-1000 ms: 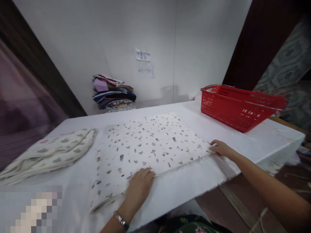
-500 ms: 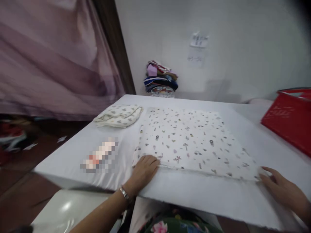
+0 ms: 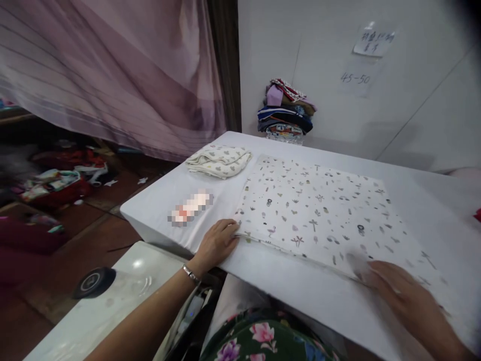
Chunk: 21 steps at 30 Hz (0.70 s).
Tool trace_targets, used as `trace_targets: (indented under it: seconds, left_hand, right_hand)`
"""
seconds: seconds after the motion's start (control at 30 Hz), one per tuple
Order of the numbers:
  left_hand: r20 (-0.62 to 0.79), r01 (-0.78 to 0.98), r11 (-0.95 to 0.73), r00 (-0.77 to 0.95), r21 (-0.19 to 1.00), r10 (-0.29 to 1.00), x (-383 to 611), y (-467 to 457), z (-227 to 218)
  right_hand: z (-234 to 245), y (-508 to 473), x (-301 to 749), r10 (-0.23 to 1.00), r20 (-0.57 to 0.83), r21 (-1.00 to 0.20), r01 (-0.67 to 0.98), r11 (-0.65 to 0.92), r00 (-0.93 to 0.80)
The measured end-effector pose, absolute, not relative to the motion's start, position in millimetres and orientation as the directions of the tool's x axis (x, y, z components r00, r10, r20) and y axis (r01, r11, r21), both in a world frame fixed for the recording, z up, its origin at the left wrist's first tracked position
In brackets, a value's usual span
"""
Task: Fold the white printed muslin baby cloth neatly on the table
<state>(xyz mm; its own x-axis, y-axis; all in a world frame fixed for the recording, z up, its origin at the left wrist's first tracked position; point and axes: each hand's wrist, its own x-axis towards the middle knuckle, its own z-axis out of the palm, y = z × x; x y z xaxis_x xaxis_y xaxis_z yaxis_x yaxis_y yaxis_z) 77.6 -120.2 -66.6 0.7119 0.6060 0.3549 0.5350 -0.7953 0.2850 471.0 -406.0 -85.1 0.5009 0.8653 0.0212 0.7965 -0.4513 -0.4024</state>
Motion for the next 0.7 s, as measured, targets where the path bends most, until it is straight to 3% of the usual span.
trace_targets:
  seconds: [0.07,0.17,0.27,0.47,0.57,0.7]
  left_hand:
    - [0.353,0.543,-0.781,0.697,0.308,0.624,77.3,-121.1,-68.2]
    - [0.322,0.565,-0.750,0.679,0.343,0.659,78.1,-121.7,-68.1]
    - [0.298,0.574,-0.696,0.638,0.431,0.711,80.5,-123.2,-67.1]
    - [0.284,0.478,-0.517,0.478,0.710,0.831,88.9,-125.9,-66.6]
    - [0.304,0.460,-0.502,0.438,0.733,0.846,92.2,-127.3,-69.1]
    - [0.323,0.503,-0.506,0.409,0.701,0.854,95.6,-131.7,-77.1]
  right_hand:
    - [-68.0,-360.2,423.8,0.955,0.125,-0.442,0.877,-0.189,0.269]
    - [-51.2,-303.7,367.7,0.979,0.200,-0.475,0.871,0.126,-0.033]
    - [-44.6,-261.7,328.8,0.944,0.268,-0.452,0.840,0.300,-0.193]
    - [-44.6,-208.2,282.6,0.955,0.150,-0.273,0.918,0.287,-0.254]
    - [-49.1,-199.6,275.4,0.961,0.125,-0.180,0.947,0.267,-0.248]
    - [-55.8,-199.9,276.1,0.964,0.157,-0.202,0.949,0.243,-0.214]
